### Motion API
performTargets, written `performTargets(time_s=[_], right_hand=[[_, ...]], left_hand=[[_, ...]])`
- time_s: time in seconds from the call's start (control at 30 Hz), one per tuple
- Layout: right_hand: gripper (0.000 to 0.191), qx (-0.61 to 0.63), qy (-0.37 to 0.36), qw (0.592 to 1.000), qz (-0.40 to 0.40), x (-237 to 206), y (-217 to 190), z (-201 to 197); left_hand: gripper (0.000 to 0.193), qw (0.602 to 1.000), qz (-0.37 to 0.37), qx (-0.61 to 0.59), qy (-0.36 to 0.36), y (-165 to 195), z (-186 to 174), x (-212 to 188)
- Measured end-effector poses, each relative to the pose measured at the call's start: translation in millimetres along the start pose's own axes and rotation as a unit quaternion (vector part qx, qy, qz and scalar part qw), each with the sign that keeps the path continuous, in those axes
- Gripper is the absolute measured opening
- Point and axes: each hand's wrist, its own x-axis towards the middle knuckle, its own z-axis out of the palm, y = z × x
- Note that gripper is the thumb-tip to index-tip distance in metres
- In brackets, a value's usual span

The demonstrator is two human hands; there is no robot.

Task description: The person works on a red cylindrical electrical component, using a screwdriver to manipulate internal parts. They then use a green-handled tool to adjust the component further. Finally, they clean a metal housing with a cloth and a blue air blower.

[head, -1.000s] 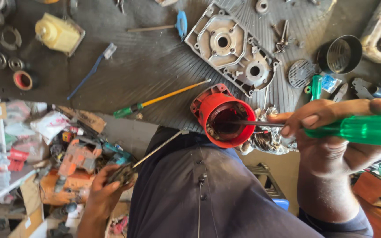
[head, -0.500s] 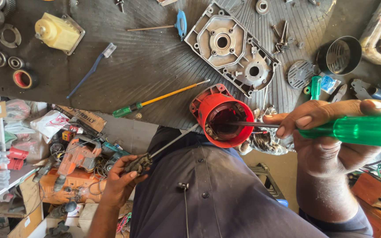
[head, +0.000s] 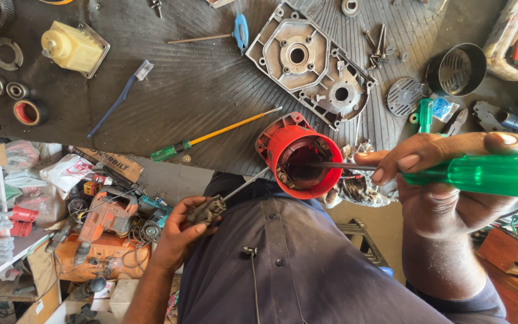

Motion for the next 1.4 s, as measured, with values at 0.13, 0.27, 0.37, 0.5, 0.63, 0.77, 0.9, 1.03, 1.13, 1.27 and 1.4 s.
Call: performTargets(time_s=[0.13, 0.27, 0.37, 0.5, 0.63, 0.77, 0.9, 1.03, 1.13, 1.27, 1.4], right_hand=[[0.053, -0.038, 0.000, 0.999, -0.035, 0, -1, -6], [0.038, -0.042, -0.008, 0.999, -0.016, -12, -8, -42], [0.038, -0.040, 0.057, 0.997, -0.036, -28, -10, -84], [0.049, -0.027, 0.119, 0.989, -0.086, -49, -6, -115], [0.046, -0.058, 0.141, 0.987, -0.057, -52, -13, -92], [0.045, -0.113, 0.126, 0.985, -0.024, -47, -25, -35], [0.051, -0.110, 0.135, 0.985, -0.023, -43, -30, 7], [0.049, -0.192, 0.193, 0.960, -0.072, -46, -33, 23], [0.050, -0.157, 0.181, 0.970, -0.046, -49, -36, 27], [0.050, -0.174, 0.183, 0.966, -0.055, -52, -36, 38], [0.050, -0.225, 0.179, 0.957, -0.038, -50, -36, 56]], left_hand=[[0.058, 0.950, 0.058, 0.306, -0.017, 18, 16, 2], [0.053, 0.890, 0.064, 0.452, 0.018, 31, 33, 9], [0.054, 0.866, 0.111, 0.487, 0.013, 41, 42, 13], [0.058, 0.813, 0.196, 0.548, -0.018, 59, 49, 13], [0.065, 0.795, 0.092, 0.597, -0.058, 78, 51, 14], [0.063, 0.763, 0.068, 0.637, -0.090, 89, 48, 22], [0.061, 0.760, 0.085, 0.631, -0.130, 97, 37, 31], [0.062, 0.755, 0.080, 0.633, -0.151, 103, 24, 37], [0.063, 0.779, 0.042, 0.602, -0.169, 104, 21, 43], [0.059, 0.833, 0.006, 0.526, -0.172, 105, 36, 49], [0.054, 0.813, 0.094, 0.551, -0.162, 108, 64, 54]])
